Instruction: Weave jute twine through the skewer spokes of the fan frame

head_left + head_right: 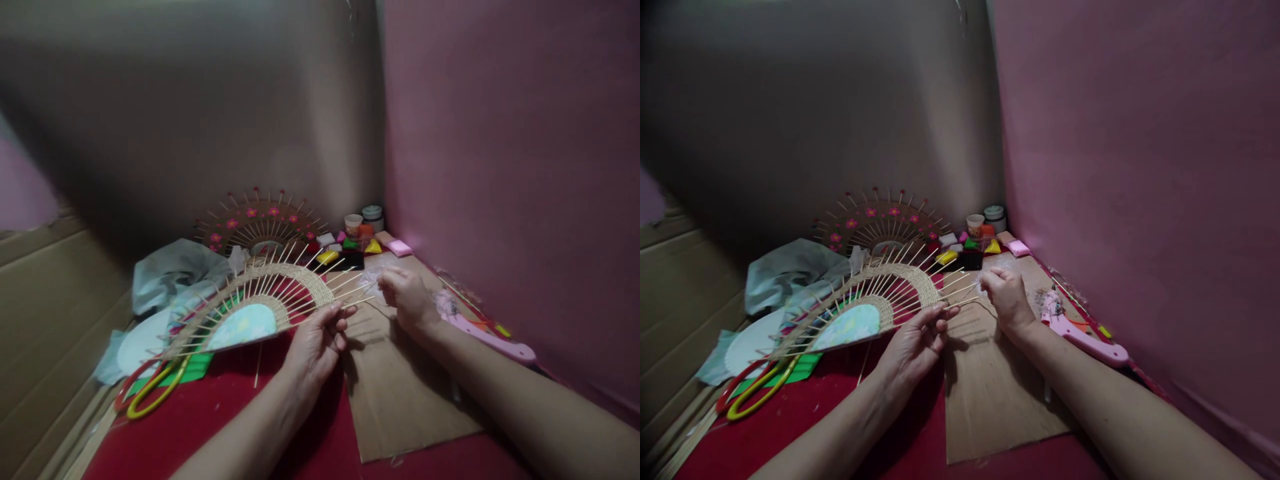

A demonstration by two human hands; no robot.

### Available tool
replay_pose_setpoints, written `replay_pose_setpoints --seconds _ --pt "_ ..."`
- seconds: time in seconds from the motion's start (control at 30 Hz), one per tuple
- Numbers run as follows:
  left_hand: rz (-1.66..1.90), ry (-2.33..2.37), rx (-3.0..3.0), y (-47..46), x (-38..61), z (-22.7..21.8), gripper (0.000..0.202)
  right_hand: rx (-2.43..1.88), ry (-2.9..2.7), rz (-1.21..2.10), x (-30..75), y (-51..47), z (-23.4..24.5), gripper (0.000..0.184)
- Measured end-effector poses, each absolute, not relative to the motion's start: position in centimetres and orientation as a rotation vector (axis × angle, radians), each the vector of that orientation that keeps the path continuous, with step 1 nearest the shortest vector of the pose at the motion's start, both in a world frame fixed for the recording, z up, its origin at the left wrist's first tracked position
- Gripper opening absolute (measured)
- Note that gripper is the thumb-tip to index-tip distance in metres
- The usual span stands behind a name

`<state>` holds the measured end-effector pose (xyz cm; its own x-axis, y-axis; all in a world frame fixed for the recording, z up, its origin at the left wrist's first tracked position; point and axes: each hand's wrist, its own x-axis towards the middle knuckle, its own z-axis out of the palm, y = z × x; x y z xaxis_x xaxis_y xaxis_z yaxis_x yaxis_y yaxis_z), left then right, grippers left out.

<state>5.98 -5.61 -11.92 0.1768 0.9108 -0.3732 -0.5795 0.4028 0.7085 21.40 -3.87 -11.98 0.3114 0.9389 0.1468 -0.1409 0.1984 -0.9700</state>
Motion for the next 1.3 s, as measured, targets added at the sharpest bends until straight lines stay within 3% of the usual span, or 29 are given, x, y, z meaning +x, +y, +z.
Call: replay_pose_setpoints --seconds 0.63,0.83,1.3 --pt "1.187 0.843 0.354 -5.9 5.7 -13.2 0.014 -1.089 -0.925 1.662 21.7 -2.2 -14.2 0.014" --pt "1.164 0.839 0.336 -6.5 5.5 -13.2 0.017 -1.116 -0.872 1.665 22.0 -1.8 -14.4 0.009" --pt "1.115 0.840 0.357 -8.6 4.7 -14.2 0.016 -0.965 -0.892 1.483 21.3 -2.6 -13.9 0.021"
